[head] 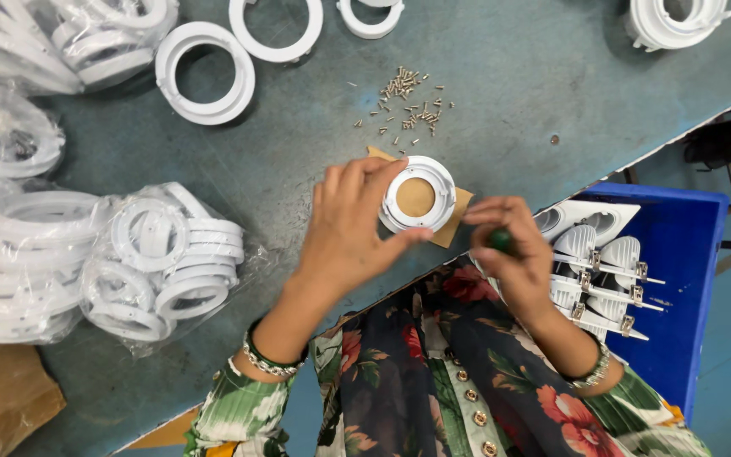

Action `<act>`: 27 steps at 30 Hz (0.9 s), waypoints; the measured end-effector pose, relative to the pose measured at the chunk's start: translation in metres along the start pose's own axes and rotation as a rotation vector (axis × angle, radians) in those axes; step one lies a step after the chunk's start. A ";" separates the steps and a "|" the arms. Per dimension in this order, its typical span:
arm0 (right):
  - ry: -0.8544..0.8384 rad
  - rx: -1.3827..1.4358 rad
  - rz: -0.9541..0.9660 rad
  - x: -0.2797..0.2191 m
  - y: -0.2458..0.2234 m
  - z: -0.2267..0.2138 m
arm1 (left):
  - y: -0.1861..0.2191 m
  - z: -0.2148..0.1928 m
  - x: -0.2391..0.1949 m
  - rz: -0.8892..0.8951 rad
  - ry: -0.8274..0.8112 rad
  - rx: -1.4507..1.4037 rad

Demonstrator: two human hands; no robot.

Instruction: The person assembles plastic rings by hand, inserting small screws into holes and tightening them using a screwdriver on a workbench.

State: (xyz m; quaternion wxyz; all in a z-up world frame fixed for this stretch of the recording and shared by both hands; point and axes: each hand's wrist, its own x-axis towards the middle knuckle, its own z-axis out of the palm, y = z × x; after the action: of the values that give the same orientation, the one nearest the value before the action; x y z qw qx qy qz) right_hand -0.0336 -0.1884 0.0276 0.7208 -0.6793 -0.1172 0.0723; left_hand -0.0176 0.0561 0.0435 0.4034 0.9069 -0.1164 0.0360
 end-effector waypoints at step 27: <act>0.084 -0.563 0.151 -0.077 0.049 -0.013 | -0.005 0.057 0.019 0.192 0.110 0.189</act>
State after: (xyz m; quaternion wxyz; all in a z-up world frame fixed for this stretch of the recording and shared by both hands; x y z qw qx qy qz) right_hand -0.1015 -0.2175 -0.0274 0.5007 -0.8619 -0.0519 0.0619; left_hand 0.0009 0.0132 0.0043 0.3165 0.9222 -0.1763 0.1351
